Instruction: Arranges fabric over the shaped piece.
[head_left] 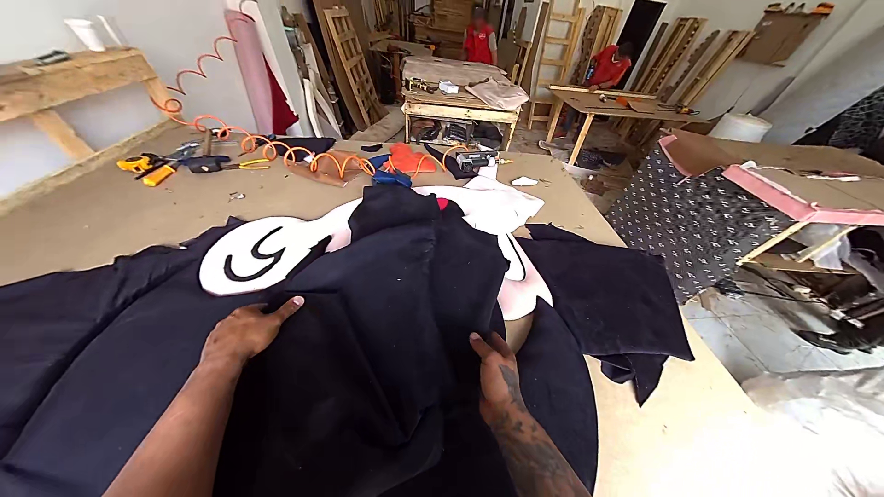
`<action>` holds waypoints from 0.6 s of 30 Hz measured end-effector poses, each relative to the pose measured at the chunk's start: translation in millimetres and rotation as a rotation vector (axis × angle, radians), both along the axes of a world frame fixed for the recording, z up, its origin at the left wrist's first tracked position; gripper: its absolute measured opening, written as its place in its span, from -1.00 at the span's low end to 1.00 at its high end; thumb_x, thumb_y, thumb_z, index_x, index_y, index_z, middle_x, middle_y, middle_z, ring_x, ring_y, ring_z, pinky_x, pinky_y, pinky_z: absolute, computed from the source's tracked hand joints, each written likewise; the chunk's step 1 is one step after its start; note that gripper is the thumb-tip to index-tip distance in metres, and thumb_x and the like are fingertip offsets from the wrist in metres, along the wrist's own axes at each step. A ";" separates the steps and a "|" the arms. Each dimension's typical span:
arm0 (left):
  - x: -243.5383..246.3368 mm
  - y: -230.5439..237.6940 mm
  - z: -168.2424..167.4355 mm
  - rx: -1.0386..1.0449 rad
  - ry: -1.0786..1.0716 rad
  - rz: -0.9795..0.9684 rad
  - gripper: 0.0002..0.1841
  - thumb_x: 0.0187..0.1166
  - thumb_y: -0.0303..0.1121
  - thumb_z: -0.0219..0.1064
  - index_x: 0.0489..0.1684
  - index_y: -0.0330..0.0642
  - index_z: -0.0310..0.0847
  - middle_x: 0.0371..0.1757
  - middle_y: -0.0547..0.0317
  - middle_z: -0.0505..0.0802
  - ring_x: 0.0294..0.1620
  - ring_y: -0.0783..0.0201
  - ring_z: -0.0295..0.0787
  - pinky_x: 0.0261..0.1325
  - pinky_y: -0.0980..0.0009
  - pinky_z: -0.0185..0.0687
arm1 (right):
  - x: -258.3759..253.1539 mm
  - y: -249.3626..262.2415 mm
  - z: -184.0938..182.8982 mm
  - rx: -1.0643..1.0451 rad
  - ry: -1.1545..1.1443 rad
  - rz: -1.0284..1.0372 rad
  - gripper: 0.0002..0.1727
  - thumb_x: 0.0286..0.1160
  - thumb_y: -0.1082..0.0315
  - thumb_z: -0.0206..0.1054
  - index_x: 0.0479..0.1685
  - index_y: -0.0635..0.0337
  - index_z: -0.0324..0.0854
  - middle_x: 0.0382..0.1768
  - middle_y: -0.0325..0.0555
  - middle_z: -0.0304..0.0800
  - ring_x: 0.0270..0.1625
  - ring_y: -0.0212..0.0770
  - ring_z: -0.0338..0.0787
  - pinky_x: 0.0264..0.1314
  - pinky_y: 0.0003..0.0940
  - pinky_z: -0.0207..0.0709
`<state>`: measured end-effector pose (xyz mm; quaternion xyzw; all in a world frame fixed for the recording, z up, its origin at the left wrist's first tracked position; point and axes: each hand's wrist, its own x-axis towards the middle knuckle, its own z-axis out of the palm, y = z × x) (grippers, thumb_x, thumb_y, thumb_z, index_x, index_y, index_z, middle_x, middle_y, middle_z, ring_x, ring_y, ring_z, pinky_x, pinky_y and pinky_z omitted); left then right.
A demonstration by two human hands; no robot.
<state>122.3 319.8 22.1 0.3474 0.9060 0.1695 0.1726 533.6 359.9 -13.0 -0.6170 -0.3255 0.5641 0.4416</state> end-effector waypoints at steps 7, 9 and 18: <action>0.0 -2.8 11.9 -0.089 0.093 0.025 -0.01 0.40 0.66 -0.04 0.14 -0.14 0.81 0.19 -0.32 0.85 0.38 -0.32 0.71 0.41 -0.45 0.45 | 4.7 -10.2 18.0 -0.075 0.271 0.232 -0.43 0.45 0.01 0.54 0.33 0.17 0.66 -0.12 0.00 0.83 -0.38 -0.22 0.73 -0.49 -0.32 0.55; 4.1 -13.3 23.6 -0.114 0.104 0.038 0.05 0.35 0.70 -0.10 0.16 -0.13 0.81 0.22 -0.32 0.84 0.41 -0.31 0.69 0.43 -0.43 0.45 | 11.1 -11.8 20.2 -0.090 0.240 0.337 -0.45 0.48 -0.03 0.50 0.30 0.15 0.65 -0.02 -0.02 0.84 -0.19 -0.17 0.80 -0.30 -0.23 0.66; 120.3 -87.5 40.3 -0.096 0.099 0.161 0.10 0.23 0.80 -0.22 0.32 0.09 0.76 0.24 -0.15 0.87 0.38 -0.20 0.75 0.40 -0.40 0.54 | 87.8 -36.7 16.6 0.281 -0.084 0.798 0.00 0.32 -0.21 0.52 0.68 0.29 0.41 0.68 0.21 0.43 0.71 0.01 0.46 0.72 0.00 0.39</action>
